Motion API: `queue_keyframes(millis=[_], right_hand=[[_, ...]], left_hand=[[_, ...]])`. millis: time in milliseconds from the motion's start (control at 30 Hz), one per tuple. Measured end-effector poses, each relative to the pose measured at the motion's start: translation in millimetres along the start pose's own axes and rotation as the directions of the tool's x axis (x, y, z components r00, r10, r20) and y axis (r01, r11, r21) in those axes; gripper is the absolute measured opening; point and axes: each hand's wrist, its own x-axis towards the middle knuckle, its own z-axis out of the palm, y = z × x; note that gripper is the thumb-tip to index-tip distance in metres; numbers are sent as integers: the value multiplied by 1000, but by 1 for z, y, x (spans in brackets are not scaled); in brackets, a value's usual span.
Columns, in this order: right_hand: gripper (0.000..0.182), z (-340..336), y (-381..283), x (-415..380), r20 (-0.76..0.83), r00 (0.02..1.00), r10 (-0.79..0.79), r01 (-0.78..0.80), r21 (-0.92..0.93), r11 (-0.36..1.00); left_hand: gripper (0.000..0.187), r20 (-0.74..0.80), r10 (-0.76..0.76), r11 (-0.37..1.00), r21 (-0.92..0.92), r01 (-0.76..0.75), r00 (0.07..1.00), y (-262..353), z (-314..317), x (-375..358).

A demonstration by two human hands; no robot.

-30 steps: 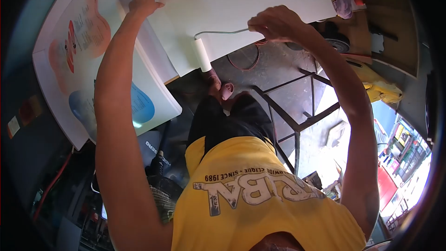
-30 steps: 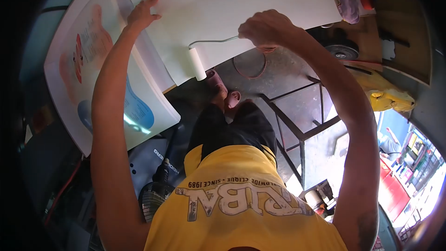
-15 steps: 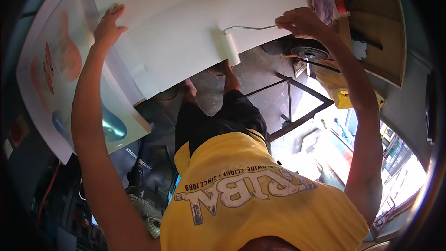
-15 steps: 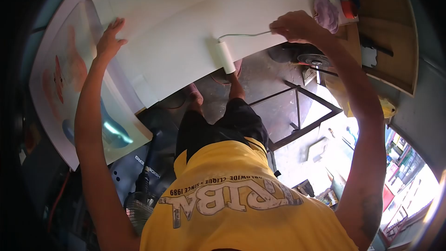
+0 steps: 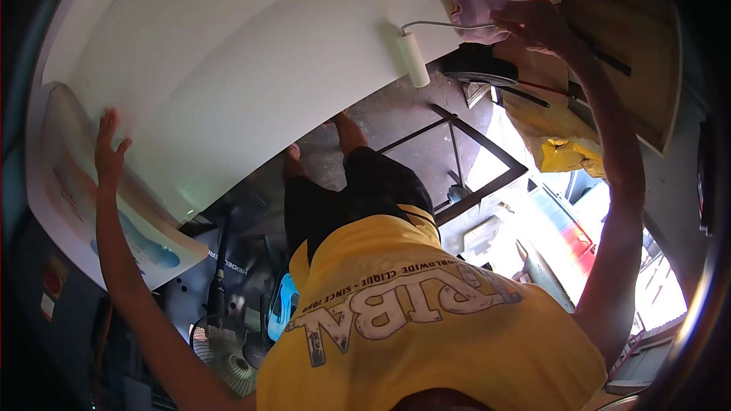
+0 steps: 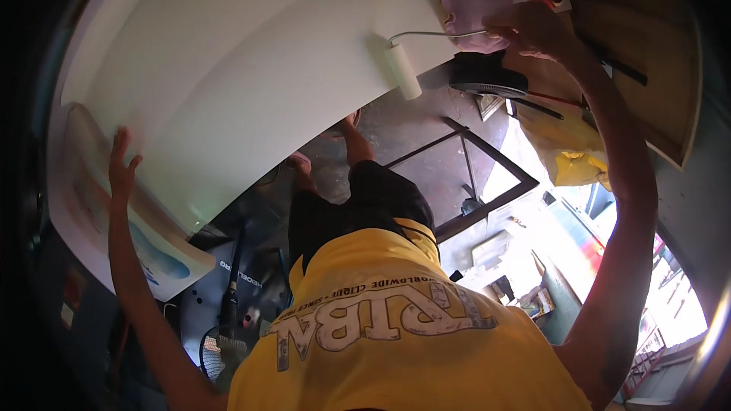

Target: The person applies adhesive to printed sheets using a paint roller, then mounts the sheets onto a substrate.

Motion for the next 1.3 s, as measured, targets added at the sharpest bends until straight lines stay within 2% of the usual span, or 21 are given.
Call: queue_keyframes(millis=[33,133,233,333,433,533,600,667,733,833,933,967,1067,1167,1267,1300], right_hand=[[24,-3,9,-4,-19,1000,-10,10,30,999],[21,-23,25,-14,179,975,129,-116,-81,990],[17,-19,46,-27,76,993,91,-93,35,995],[20,-24,62,-39,140,980,140,-142,4,990],[25,-44,55,-57,241,926,291,-340,197,919],[31,-63,13,-60,332,809,484,-581,337,740],[33,-33,-24,-55,141,833,536,-490,637,595],[35,0,-52,-34,138,823,551,-464,724,511],[21,25,-88,4,-29,738,674,-485,672,559],[17,40,-111,39,-118,715,689,-440,691,574],[23,61,-112,49,-223,710,668,-419,629,655],[21,68,-111,49,-125,666,735,-490,669,558],[20,76,-121,33,-263,713,650,-403,605,687],[19,83,-143,-2,-112,634,765,-520,671,529],[21,93,-167,-47,-127,600,790,-532,673,513],[21,93,-176,-63,-46,586,809,-580,674,458]], left_hand=[[86,8,-18,1000,26,18,1000,1,-1,0],[86,12,-8,999,32,7,1000,2,-2,-1],[86,9,-2,1000,21,2,1000,4,-2,0],[88,11,-16,999,28,16,1000,6,-2,0],[90,12,-77,991,110,75,997,9,-2,-1],[93,11,-86,994,70,85,996,13,-2,-1],[95,4,-84,995,52,83,996,14,-1,-2],[95,-1,-81,996,48,81,997,15,-2,-2],[96,2,-86,995,48,86,996,18,-2,-2],[94,1,-74,996,47,74,997,15,-2,-3],[93,4,-77,997,31,76,997,17,0,-3],[93,4,-82,996,21,82,997,19,0,-4],[93,-18,-27,999,41,28,999,17,0,-3],[92,5,-61,997,46,61,998,13,1,-2],[93,-1,-66,997,32,66,998,11,2,-3],[93,-1,-67,997,32,67,998,10,2,-2]])
